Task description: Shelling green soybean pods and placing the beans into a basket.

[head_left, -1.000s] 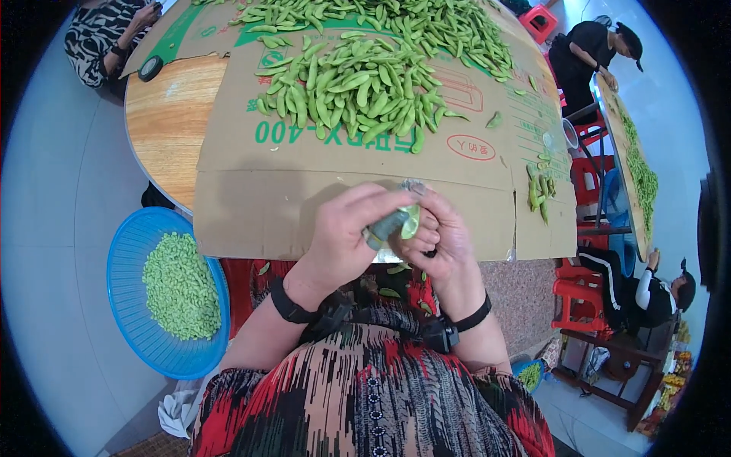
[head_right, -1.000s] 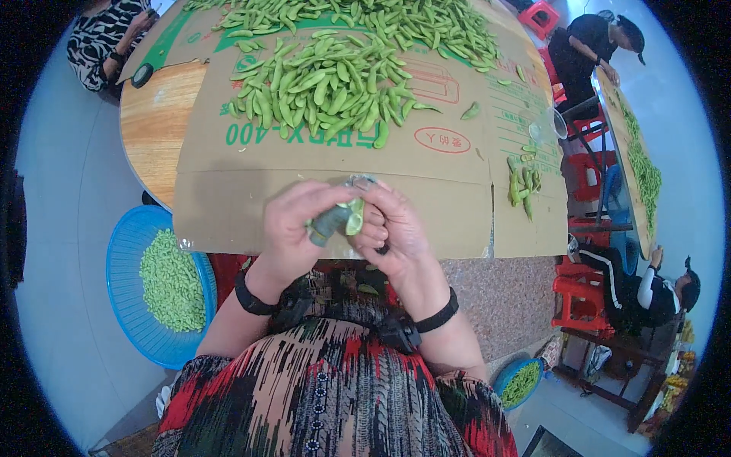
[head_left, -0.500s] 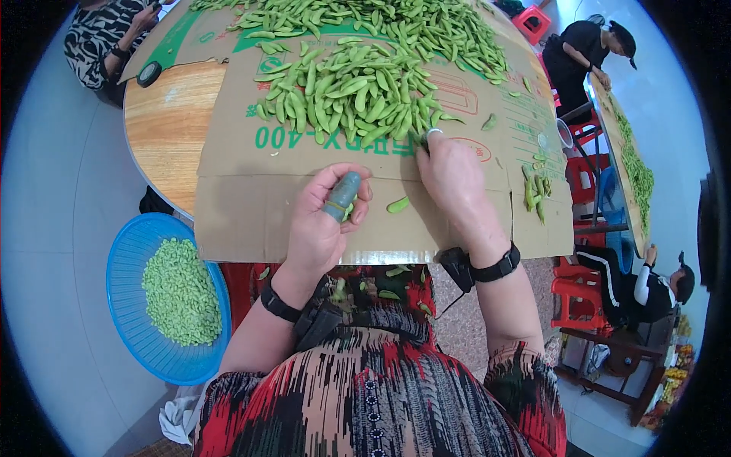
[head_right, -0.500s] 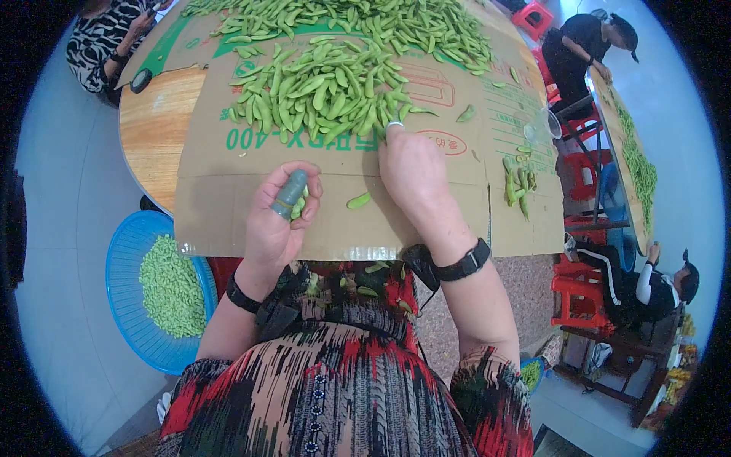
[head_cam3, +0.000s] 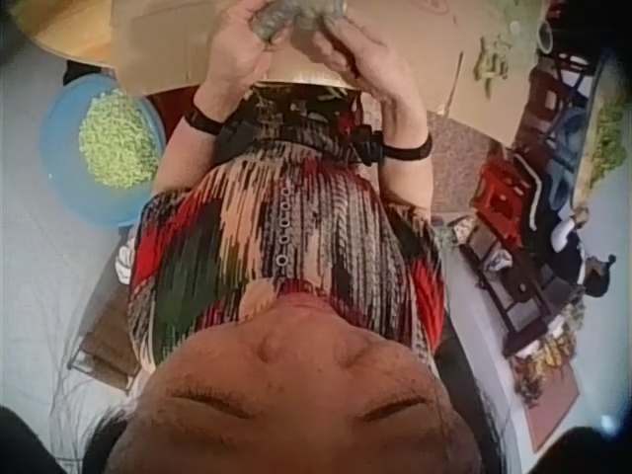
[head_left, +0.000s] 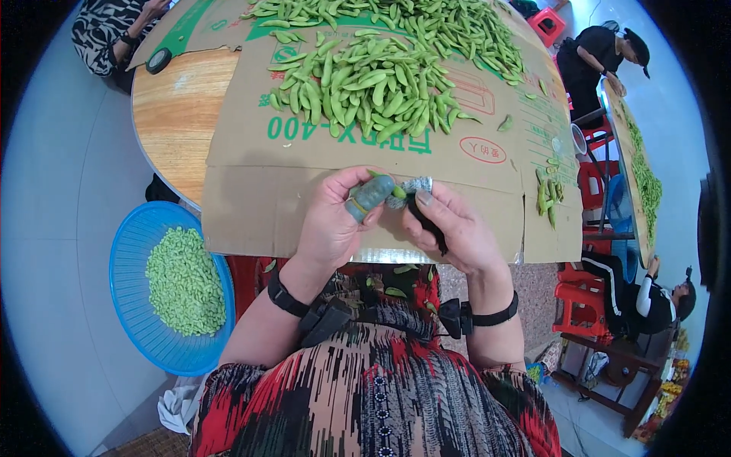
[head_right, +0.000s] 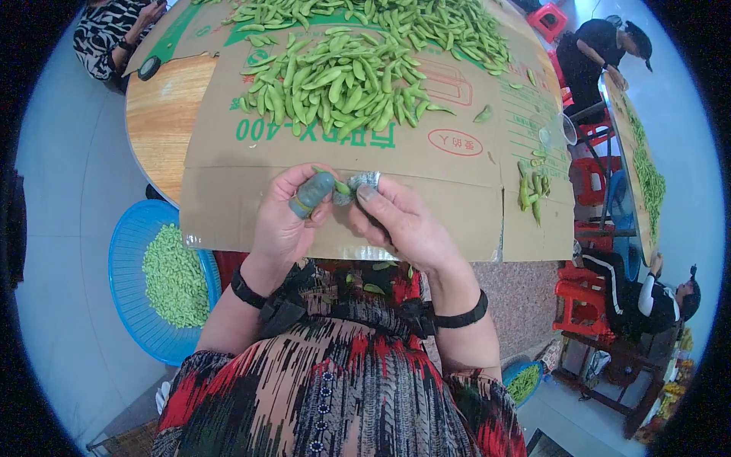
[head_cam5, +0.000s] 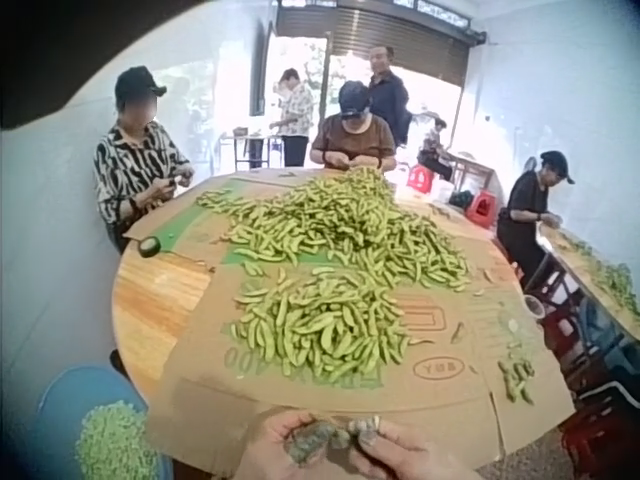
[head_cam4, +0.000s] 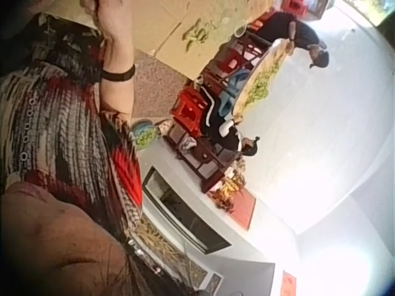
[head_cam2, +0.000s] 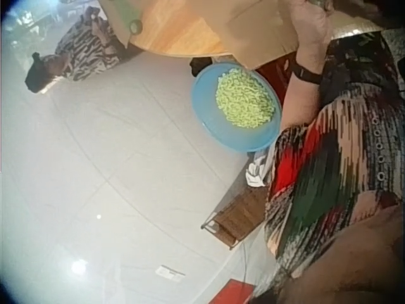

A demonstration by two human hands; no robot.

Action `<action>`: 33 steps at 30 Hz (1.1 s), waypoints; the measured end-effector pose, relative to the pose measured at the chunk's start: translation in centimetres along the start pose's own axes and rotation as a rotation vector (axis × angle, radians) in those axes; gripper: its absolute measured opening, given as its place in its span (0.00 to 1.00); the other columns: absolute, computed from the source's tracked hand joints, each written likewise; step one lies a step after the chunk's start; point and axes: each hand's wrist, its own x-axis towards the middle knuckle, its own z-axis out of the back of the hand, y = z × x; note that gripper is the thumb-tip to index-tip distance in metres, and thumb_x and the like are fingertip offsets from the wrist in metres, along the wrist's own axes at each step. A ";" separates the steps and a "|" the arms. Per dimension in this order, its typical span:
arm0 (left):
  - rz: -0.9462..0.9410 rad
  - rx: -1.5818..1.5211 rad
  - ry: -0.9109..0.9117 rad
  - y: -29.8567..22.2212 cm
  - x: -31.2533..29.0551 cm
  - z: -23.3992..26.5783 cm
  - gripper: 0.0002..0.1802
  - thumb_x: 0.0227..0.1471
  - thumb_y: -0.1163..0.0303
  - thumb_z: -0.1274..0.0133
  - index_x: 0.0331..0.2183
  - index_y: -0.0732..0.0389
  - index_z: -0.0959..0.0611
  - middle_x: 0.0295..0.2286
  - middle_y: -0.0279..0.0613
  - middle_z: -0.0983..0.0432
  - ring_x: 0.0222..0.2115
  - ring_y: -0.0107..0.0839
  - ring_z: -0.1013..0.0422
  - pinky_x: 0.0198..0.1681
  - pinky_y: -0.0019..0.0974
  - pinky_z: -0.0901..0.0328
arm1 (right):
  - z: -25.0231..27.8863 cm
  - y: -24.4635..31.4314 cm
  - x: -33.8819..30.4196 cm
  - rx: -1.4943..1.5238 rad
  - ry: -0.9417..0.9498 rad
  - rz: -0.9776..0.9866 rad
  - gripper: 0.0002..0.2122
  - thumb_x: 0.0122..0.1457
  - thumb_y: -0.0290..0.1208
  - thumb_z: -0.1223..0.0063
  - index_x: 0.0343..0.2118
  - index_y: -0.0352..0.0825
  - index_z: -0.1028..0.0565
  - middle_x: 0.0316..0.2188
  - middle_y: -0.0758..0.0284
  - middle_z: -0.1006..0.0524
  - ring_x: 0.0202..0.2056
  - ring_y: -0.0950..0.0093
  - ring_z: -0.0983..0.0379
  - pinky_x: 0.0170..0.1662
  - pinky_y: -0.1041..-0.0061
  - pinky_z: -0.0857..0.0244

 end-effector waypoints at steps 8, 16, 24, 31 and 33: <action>-0.116 0.332 -0.125 0.2 -0.1 -0.6 0.06 0.46 0.81 0.49 0.30 0.63 0.22 0.24 0.27 0.27 0.25 0.14 0.35 0.27 0.20 0.40 | -0.2 0.1 -0.2 0.025 0.113 0.007 0.11 0.63 0.34 0.64 0.32 0.34 0.32 0.19 0.75 0.33 0.17 0.89 0.46 0.19 0.89 0.52; -0.090 0.454 -0.065 -0.3 -0.4 -0.2 0.03 0.47 0.79 0.49 0.28 0.63 0.23 0.23 0.27 0.28 0.25 0.15 0.35 0.29 0.21 0.39 | -0.4 -1.4 0.4 0.260 0.115 -0.035 0.09 0.63 0.32 0.63 0.34 0.33 0.31 0.18 0.74 0.35 0.14 0.90 0.47 0.15 0.91 0.56; 0.216 -0.037 0.123 -1.1 -0.4 0.4 0.04 0.48 0.78 0.51 0.31 0.62 0.25 0.24 0.28 0.30 0.24 0.14 0.37 0.25 0.18 0.43 | -0.5 -1.5 -0.1 0.494 0.171 -0.126 0.07 0.62 0.31 0.60 0.33 0.33 0.31 0.17 0.73 0.34 0.13 0.89 0.45 0.14 0.91 0.53; -0.130 0.532 -0.060 0.8 0.4 -0.6 0.09 0.44 0.78 0.44 0.31 0.62 0.25 0.25 0.27 0.31 0.25 0.16 0.36 0.29 0.22 0.39 | -0.2 -2.0 0.0 -0.926 -0.308 0.480 0.06 0.59 0.30 0.55 0.27 0.35 0.29 0.14 0.79 0.35 0.15 0.91 0.45 0.17 0.89 0.52; -0.035 0.575 -0.065 0.8 0.1 -0.5 0.11 0.42 0.78 0.42 0.32 0.62 0.24 0.26 0.27 0.30 0.25 0.17 0.36 0.30 0.22 0.38 | 0.8 -2.3 0.1 -0.833 -0.260 0.405 0.06 0.58 0.29 0.55 0.27 0.35 0.28 0.14 0.79 0.35 0.15 0.91 0.45 0.17 0.89 0.52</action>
